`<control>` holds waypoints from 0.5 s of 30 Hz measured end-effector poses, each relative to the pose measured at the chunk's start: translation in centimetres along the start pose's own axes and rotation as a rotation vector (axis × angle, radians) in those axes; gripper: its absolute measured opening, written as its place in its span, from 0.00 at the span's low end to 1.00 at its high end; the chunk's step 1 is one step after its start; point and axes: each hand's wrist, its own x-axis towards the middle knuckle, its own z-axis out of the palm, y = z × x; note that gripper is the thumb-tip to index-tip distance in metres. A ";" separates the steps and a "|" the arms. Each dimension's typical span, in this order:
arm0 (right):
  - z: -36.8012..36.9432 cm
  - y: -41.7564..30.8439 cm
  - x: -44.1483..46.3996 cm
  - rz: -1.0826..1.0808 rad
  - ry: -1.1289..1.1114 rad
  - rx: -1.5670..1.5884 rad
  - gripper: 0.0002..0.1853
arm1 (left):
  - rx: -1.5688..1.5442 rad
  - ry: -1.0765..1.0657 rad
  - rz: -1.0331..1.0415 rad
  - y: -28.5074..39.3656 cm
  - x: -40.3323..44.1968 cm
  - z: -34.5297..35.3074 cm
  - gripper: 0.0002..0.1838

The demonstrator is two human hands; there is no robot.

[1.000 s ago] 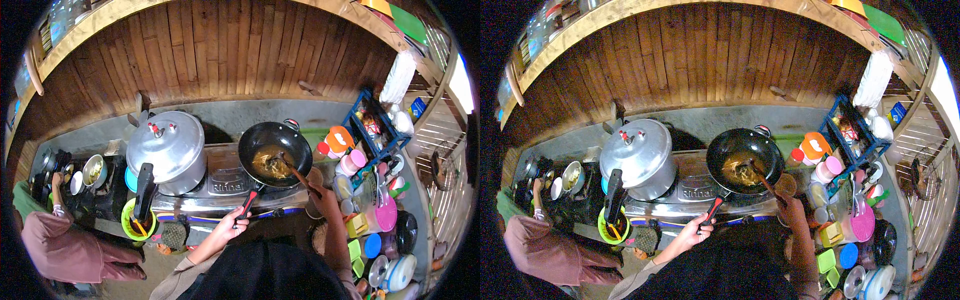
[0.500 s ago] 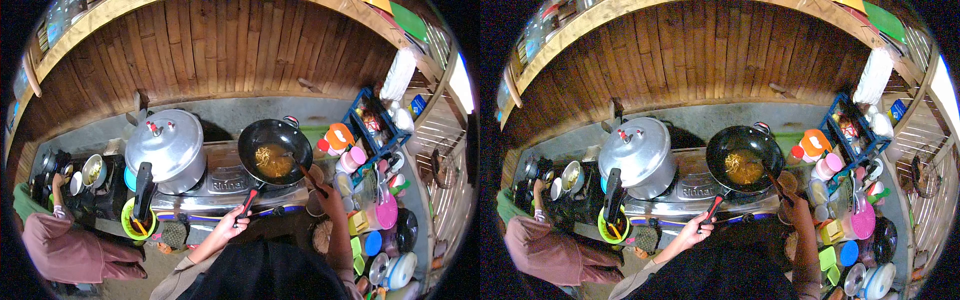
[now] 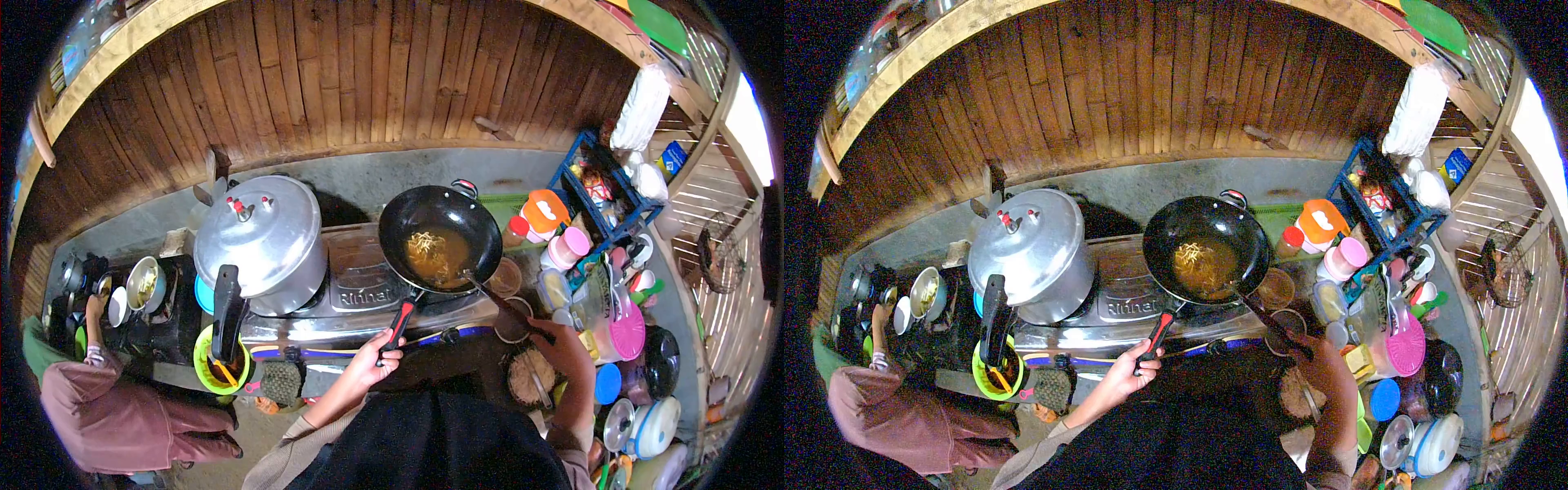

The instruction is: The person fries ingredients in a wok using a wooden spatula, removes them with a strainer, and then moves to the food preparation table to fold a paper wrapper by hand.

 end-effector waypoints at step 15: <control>0.1 0.4 -1.3 -0.057 0.054 0.006 0.17 | 0.022 -0.004 0.016 -0.1 -0.3 0.4 0.09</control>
